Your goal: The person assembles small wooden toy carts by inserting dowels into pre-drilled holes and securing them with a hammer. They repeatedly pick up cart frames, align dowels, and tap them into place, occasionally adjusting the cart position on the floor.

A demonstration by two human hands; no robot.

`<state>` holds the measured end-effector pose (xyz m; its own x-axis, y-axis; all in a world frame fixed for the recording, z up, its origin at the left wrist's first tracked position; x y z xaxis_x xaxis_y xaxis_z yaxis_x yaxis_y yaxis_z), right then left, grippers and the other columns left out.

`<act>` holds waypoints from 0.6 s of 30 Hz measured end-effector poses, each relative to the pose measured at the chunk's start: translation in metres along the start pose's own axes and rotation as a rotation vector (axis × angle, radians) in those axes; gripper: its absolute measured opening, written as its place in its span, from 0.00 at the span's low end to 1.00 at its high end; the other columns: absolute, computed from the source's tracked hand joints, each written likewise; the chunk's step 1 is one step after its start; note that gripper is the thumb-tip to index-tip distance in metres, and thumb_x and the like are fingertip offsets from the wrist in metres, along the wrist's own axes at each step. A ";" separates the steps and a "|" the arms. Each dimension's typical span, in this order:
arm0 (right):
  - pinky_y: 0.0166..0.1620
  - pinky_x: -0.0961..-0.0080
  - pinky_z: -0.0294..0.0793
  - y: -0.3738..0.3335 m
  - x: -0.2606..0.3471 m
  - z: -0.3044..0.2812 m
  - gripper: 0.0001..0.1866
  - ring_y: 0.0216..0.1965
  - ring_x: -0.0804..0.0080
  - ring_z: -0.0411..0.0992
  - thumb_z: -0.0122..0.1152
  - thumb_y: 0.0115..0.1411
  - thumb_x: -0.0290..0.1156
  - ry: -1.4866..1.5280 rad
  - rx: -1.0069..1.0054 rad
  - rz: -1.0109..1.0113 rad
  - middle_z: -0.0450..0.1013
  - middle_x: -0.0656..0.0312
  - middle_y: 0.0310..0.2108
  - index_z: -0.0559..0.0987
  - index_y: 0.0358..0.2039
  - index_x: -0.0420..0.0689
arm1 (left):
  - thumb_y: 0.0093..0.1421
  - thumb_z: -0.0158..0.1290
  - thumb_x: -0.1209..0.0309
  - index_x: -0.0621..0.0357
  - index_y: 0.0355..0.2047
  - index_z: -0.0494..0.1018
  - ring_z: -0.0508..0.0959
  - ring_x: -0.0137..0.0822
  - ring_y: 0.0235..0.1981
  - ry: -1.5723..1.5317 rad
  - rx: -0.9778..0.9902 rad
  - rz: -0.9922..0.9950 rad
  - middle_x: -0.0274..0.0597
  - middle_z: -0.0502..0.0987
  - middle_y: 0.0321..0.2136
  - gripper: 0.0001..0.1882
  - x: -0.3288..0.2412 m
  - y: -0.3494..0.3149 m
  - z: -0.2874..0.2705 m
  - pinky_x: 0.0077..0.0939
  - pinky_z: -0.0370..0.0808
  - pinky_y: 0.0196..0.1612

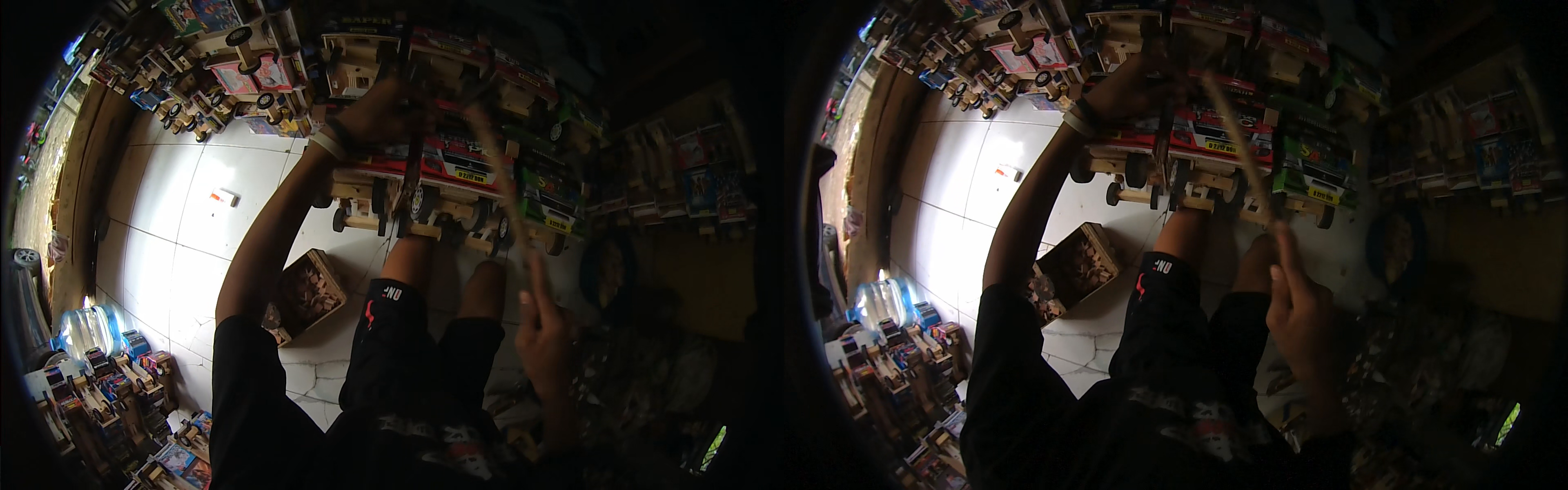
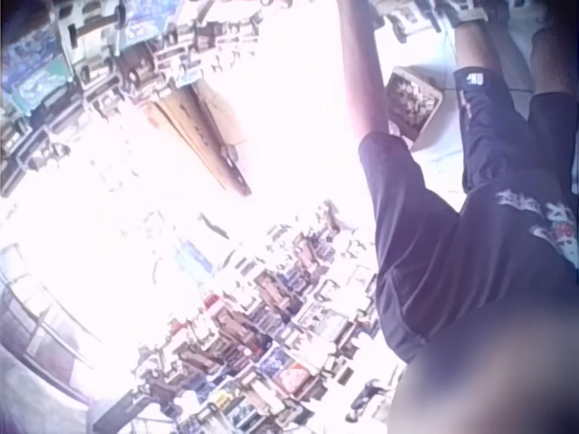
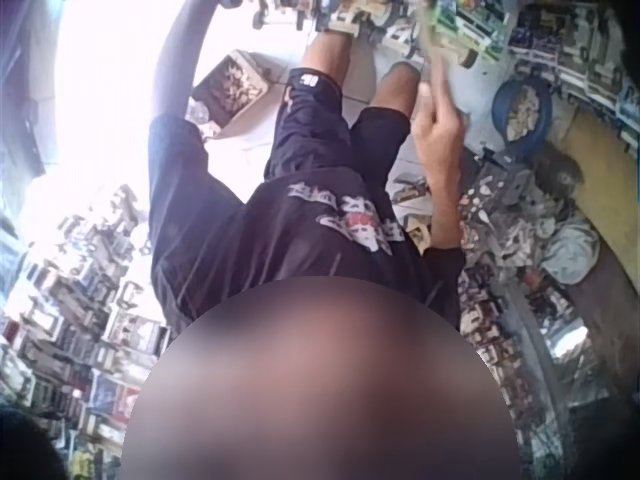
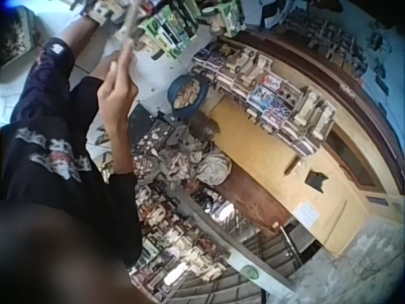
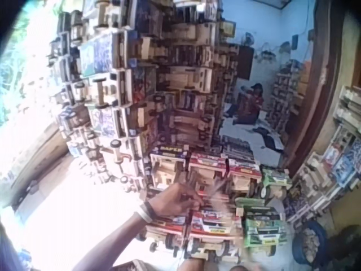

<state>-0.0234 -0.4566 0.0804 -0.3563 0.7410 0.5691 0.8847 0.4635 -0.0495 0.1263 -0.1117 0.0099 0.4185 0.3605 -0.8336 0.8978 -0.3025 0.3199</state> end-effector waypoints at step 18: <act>0.43 0.62 0.75 -0.136 -0.149 0.060 0.28 0.40 0.59 0.77 0.43 0.76 0.35 0.007 -0.654 0.529 0.75 0.44 0.53 0.59 0.74 0.46 | 0.55 0.55 0.79 0.56 0.42 0.81 0.81 0.52 0.42 0.988 0.081 0.341 0.48 0.81 0.39 0.14 -0.064 0.035 0.026 0.45 0.77 0.50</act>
<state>-0.1084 -0.6015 -0.0467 0.1547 0.7771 0.6101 0.9311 -0.3211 0.1729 0.1275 -0.1679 0.0630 0.6059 0.7943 0.0457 0.7147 -0.5686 0.4072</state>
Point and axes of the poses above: each hand's wrist, its own y-axis towards the middle knuckle, its own z-axis out of the palm, x = y × z, the point moved 3 cm from there along y, towards the middle knuckle
